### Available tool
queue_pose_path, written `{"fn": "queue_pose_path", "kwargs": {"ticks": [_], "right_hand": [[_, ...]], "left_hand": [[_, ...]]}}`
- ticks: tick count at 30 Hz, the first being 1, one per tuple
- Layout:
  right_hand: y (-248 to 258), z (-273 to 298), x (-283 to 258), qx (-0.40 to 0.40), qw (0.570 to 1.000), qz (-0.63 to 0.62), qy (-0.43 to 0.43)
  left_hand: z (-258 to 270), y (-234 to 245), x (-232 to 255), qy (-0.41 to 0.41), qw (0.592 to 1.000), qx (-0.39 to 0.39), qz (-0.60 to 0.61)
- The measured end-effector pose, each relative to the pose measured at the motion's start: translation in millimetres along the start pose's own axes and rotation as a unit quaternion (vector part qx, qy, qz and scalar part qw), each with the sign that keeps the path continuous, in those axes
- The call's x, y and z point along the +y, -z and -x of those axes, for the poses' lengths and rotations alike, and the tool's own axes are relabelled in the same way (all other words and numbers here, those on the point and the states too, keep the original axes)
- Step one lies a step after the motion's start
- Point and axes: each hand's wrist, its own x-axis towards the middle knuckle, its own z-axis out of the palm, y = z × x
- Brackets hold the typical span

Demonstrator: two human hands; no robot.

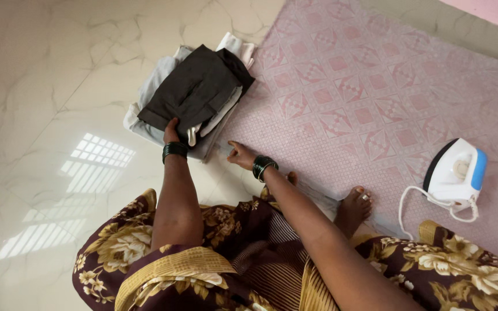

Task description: The person irons a pair of dark trousers on a floor mat, folding them neatly after smoothing the fabric. They then pick up a white shirt, lay it flat, and begin ironing the sleeves and body.

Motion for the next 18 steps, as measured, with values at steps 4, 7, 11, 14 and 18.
{"fn": "queue_pose_path", "kwargs": {"ticks": [4, 7, 11, 14, 18], "right_hand": [[5.8, -1.0, 2.3, -0.010, 0.996, 0.082, 0.018], [6.3, -2.6, 8.0, -0.023, 0.997, 0.077, 0.006], [9.6, 1.3, 14.5, -0.031, 0.995, 0.078, 0.051], [14.0, 6.1, 19.2, -0.030, 0.998, 0.042, 0.044], [6.4, 4.5, 19.4, -0.022, 0.998, 0.036, 0.036]], "left_hand": [[9.3, -13.1, 20.7, 0.101, 0.979, -0.165, 0.064], [15.2, -64.3, 54.5, 0.087, 0.967, -0.190, 0.150], [27.8, -140.9, 102.5, 0.035, 0.914, -0.314, 0.255], [34.4, -149.0, 108.4, 0.000, 0.863, -0.376, 0.338], [28.2, -79.9, 84.7, 0.030, 0.892, -0.356, 0.278]]}}
